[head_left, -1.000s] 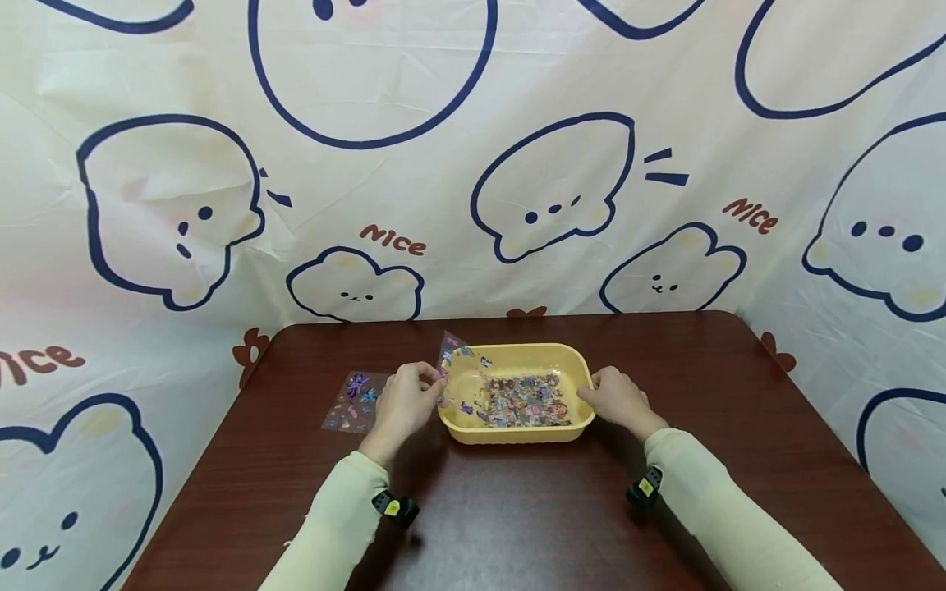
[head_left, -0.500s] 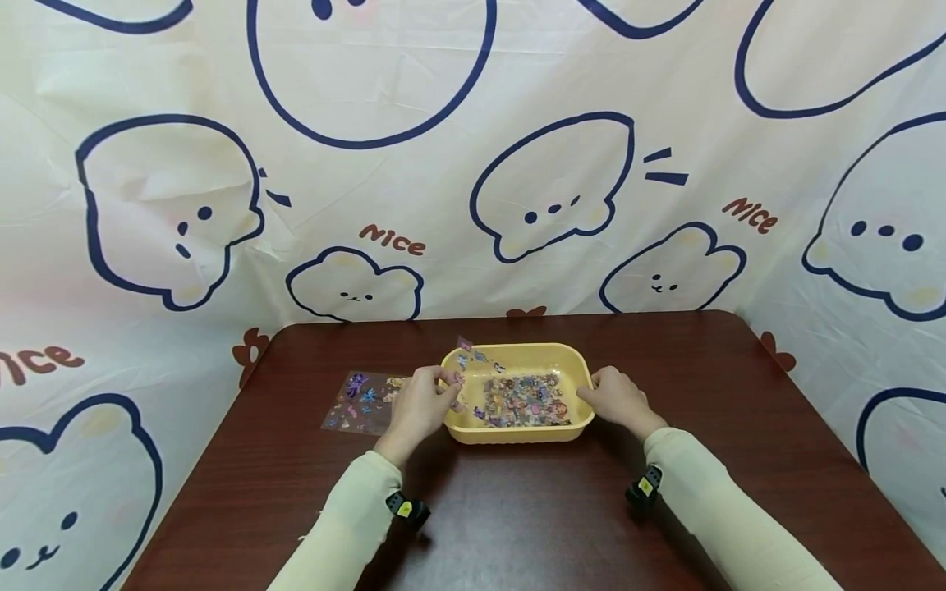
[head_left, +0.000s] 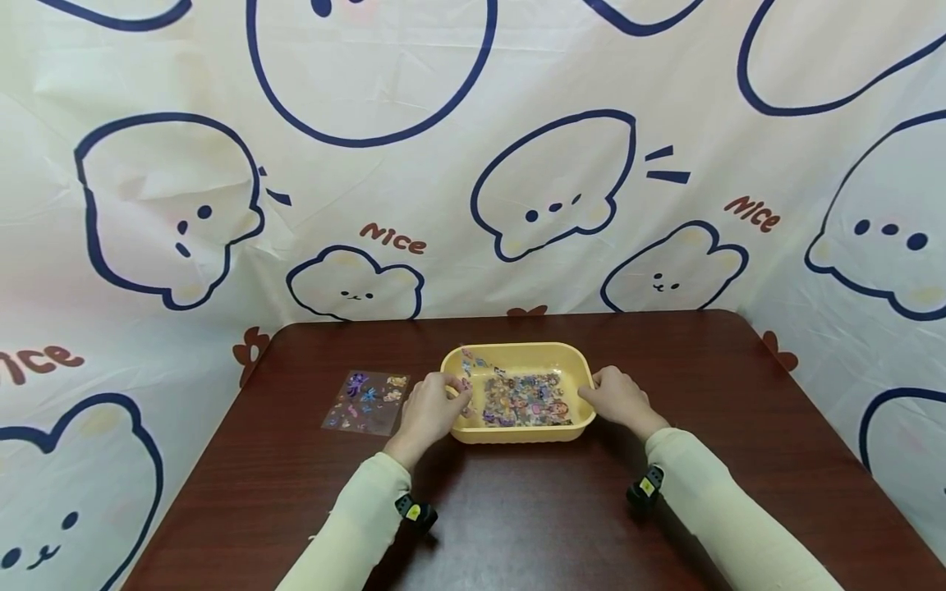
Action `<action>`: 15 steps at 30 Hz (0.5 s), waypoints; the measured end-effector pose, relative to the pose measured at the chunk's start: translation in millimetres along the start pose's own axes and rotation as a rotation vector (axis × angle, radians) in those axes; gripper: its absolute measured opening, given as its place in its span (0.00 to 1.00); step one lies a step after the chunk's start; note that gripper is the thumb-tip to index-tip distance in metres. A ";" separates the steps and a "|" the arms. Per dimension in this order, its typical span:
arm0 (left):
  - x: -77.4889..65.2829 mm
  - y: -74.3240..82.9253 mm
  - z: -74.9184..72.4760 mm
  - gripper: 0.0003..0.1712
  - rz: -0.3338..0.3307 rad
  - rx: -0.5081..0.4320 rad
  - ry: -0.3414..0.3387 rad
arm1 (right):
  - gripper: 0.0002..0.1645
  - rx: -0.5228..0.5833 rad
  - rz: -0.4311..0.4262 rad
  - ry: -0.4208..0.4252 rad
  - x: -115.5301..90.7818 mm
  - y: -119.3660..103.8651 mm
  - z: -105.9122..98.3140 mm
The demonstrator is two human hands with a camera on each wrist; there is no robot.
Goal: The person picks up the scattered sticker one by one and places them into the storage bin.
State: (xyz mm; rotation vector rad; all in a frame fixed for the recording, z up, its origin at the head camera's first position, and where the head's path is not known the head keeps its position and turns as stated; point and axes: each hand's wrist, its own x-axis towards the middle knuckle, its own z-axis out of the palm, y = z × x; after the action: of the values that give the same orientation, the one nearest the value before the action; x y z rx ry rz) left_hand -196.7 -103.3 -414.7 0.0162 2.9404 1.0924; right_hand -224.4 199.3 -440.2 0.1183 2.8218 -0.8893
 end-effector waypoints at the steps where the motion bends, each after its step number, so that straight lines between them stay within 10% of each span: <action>1: -0.3 0.0 0.3 0.09 0.007 0.009 0.002 | 0.18 0.000 0.000 0.000 0.1 0.1 0.0; 15: -1.6 0.3 -6.5 0.17 0.063 0.050 -0.011 | 0.17 0.003 -0.011 0.010 -0.3 1.2 -1.0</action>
State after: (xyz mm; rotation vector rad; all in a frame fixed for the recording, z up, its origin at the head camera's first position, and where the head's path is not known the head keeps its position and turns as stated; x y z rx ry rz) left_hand -195.1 -107.4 -409.7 0.1157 2.9759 1.0215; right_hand -224.0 200.9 -440.0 0.1076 2.8331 -0.8977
